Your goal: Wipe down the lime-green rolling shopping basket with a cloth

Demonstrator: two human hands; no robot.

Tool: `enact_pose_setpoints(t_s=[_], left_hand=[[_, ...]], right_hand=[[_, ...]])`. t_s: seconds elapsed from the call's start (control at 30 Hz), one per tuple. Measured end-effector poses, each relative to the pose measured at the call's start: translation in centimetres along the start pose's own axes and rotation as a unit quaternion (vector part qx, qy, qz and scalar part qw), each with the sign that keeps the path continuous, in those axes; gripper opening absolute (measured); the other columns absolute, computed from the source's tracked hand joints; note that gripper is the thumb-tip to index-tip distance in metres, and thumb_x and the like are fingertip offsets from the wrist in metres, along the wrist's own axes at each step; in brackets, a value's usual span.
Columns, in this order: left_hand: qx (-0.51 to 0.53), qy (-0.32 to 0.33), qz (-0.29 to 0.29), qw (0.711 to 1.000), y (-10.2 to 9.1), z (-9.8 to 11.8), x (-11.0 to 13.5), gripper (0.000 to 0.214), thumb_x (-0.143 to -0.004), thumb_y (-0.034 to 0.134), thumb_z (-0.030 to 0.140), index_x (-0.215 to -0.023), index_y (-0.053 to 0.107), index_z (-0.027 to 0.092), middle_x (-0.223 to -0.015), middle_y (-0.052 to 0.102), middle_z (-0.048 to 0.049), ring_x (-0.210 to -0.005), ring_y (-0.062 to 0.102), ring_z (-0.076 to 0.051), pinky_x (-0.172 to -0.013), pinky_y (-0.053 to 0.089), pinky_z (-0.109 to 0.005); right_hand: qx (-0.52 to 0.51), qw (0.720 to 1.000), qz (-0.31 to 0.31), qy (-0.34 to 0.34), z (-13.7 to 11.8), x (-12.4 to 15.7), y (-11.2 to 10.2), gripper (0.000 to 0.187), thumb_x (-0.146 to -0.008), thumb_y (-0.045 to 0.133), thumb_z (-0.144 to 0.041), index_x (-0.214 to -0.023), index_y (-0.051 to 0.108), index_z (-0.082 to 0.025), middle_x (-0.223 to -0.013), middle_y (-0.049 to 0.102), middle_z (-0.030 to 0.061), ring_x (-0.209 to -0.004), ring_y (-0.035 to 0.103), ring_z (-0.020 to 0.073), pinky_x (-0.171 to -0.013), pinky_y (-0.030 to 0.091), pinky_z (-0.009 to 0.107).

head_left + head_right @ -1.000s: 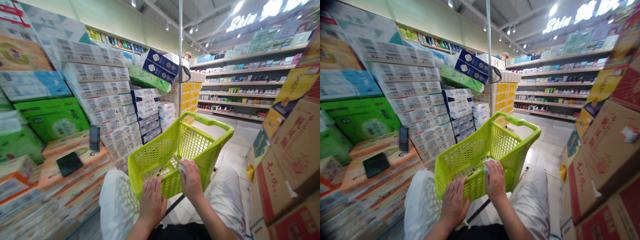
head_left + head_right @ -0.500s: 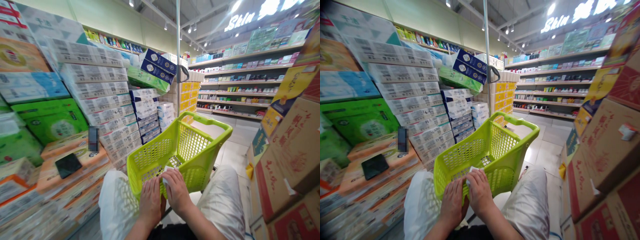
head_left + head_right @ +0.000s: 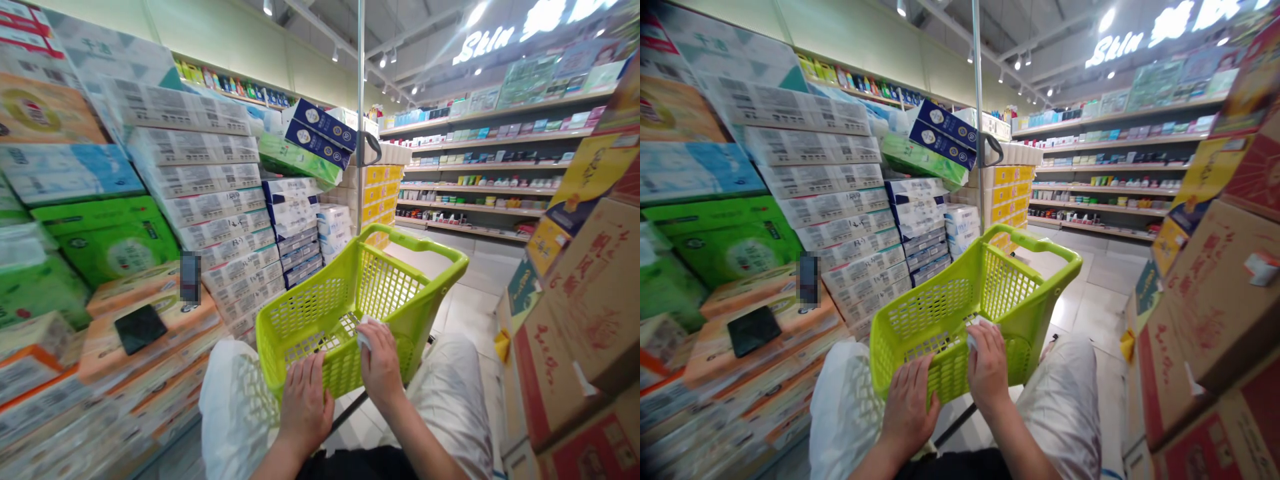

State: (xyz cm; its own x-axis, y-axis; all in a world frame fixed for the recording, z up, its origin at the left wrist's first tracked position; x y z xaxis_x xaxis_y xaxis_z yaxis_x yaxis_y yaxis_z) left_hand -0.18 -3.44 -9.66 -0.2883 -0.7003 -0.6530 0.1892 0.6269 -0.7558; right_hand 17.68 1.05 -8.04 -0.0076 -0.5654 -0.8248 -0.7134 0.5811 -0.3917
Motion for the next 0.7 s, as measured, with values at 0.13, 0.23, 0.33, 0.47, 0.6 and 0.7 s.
enact_pose_setpoints(t_s=[0.13,0.23,0.33,0.47,0.6,0.7], left_hand=[[-0.008,0.026,0.029,0.999,0.3,-0.4,0.2,0.057,-0.075,0.051,0.021,-0.130,0.043,0.010,-0.115,0.059,-0.0138,-0.107,0.053,-0.027,-0.095,0.041,-0.042],[-0.006,0.019,0.013,1.000,0.4,-0.4,0.3,0.059,-0.075,0.052,0.021,-0.132,0.042,0.010,-0.117,0.059,-0.0131,-0.108,0.052,-0.027,-0.096,0.041,-0.041],[0.002,-0.005,-0.011,1.000,0.2,-0.1,0.2,0.062,-0.074,0.052,0.017,-0.135,0.040,0.013,-0.120,0.059,-0.0113,-0.111,0.052,-0.026,-0.099,0.039,-0.040],[0.008,-0.008,-0.009,1.000,-0.2,0.3,0.0,0.060,-0.075,0.051,0.017,-0.134,0.041,0.013,-0.120,0.059,-0.0108,-0.111,0.052,-0.025,-0.099,0.039,-0.040],[0.007,-0.004,0.006,1.000,-0.2,0.3,-0.1,0.060,-0.074,0.051,0.017,-0.133,0.041,0.011,-0.118,0.060,-0.0120,-0.109,0.052,-0.026,-0.098,0.040,-0.040],[0.004,0.010,0.012,1.000,0.2,0.0,0.0,0.060,-0.074,0.051,0.018,-0.133,0.041,0.010,-0.117,0.060,-0.0129,-0.108,0.052,-0.026,-0.096,0.041,-0.041]], right_hand=[[-0.058,0.992,-0.092,-0.065,-3.9,0.8,1.3,0.041,-0.085,0.039,-0.007,-0.117,0.058,-0.022,-0.109,0.066,0.0067,-0.117,0.055,0.0189,-0.107,0.040,0.041],[-0.058,0.990,-0.100,-0.077,-3.4,0.6,1.0,0.040,-0.084,0.040,-0.007,-0.118,0.058,-0.020,-0.109,0.066,0.0068,-0.115,0.056,0.0182,-0.107,0.041,0.040],[-0.013,0.997,-0.053,-0.048,-0.2,-0.1,-0.2,0.037,-0.086,0.040,-0.009,-0.117,0.057,-0.019,-0.112,0.066,0.0080,-0.115,0.056,0.0200,-0.107,0.039,0.043],[0.031,0.999,0.028,0.008,3.4,-1.0,-1.5,0.033,-0.089,0.041,-0.013,-0.116,0.058,-0.019,-0.115,0.065,0.0100,-0.117,0.055,0.0231,-0.107,0.037,0.049],[0.013,0.999,0.033,0.022,1.8,-0.6,-0.7,0.032,-0.088,0.040,-0.012,-0.114,0.058,-0.019,-0.112,0.065,0.0096,-0.118,0.055,0.0233,-0.107,0.037,0.049],[-0.033,0.999,-0.029,-0.017,-1.7,0.5,0.7,0.035,-0.087,0.040,-0.009,-0.114,0.058,-0.021,-0.110,0.066,0.0073,-0.116,0.055,0.0211,-0.108,0.036,0.045]])
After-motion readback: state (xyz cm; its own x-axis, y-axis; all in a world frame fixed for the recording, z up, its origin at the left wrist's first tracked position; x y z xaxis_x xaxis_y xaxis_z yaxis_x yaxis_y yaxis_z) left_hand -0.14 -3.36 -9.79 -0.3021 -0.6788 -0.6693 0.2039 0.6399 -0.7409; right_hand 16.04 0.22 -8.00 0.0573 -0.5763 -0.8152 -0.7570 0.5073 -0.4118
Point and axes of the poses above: each hand's wrist, its own x-axis away from the middle knuckle, its own y-axis out of the palm, z = x × y, the point moved 1 cm from there along -x, towards the middle knuckle
